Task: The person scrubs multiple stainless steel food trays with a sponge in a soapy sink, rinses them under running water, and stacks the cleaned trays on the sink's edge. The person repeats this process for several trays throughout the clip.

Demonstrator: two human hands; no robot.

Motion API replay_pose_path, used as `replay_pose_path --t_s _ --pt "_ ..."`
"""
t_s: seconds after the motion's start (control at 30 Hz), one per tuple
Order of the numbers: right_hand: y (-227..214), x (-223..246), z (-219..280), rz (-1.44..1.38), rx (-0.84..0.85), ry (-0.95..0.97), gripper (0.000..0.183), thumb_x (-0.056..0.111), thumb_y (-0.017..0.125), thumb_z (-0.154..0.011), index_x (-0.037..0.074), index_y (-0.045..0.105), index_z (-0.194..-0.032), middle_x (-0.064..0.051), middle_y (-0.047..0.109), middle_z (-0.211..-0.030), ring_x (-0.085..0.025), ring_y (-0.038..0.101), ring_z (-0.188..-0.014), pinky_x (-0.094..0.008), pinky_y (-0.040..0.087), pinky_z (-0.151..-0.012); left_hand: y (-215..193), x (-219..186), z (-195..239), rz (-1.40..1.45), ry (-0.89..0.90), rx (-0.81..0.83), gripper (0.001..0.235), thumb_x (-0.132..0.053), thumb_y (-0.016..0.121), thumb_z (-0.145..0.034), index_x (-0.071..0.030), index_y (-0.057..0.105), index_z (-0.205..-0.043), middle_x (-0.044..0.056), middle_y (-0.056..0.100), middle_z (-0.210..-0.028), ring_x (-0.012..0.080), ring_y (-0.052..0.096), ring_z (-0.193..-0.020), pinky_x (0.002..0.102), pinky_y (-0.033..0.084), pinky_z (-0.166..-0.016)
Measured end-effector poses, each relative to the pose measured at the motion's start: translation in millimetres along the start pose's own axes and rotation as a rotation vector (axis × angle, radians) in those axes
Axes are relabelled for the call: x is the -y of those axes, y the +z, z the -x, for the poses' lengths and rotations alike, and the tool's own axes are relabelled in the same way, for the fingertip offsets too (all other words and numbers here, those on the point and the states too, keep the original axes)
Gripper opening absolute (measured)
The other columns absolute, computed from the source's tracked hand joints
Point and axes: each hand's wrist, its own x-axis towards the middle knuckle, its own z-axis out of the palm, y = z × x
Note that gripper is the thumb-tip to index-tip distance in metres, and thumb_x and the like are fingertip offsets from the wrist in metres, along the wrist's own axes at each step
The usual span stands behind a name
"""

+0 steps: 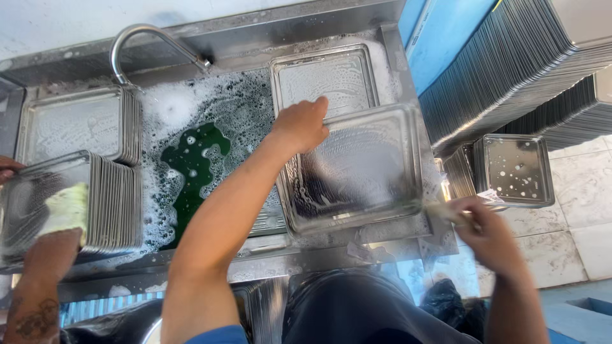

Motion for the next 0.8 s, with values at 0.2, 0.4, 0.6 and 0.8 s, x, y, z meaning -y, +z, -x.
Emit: replay_pose_path --t_s 0.2,0.4,0.6,0.8 --pt "-49 -12 -7 -0.153 -0.383 -0.260 0.033 0.003 0.057 -0.099 0.007 0.059 -0.132 -0.007 0.067 -0.119 -0.011 0.065 -0.105 -0.028 0.053 -0.096 -16 -42 88 -0.217 0.335 -0.231 0.058 -0.019 0.062 -0.088 -0.005 0.045 -0.142 0.017 0.065 -0.110 0.0330 0.068 -0.096 0.047 0.056 -0.064" --pt "32 6 -62 0.527 -0.429 -0.462 0.042 0.003 0.066 -0.089 -0.002 0.064 -0.131 -0.023 0.065 -0.133 -0.037 0.063 -0.121 -0.044 0.051 -0.103 74 -57 103 -0.145 0.380 -0.009 0.103 -0.063 0.071 -0.078 -0.004 0.034 -0.154 0.021 0.036 -0.156 0.0412 0.039 -0.140 0.052 0.034 -0.108" --pt "114 26 -60 0.731 -0.292 -0.497 0.057 0.010 0.067 -0.075 0.009 0.062 -0.132 -0.014 0.060 -0.145 -0.039 0.048 -0.137 -0.056 0.036 -0.110 102 -32 71 -0.035 0.233 -0.159 0.104 -0.067 0.075 -0.074 -0.003 0.040 -0.148 0.017 0.031 -0.158 0.0421 0.032 -0.141 0.055 0.028 -0.114" --pt "120 34 -56 0.762 -0.338 -0.458 0.059 0.010 0.066 -0.077 0.011 0.061 -0.136 -0.010 0.060 -0.146 -0.038 0.048 -0.138 -0.056 0.035 -0.111 134 -57 88 0.218 0.423 -0.336 0.053 -0.034 0.073 -0.080 -0.005 0.066 -0.124 0.013 0.056 -0.131 0.0372 0.051 -0.122 0.051 0.041 -0.104"
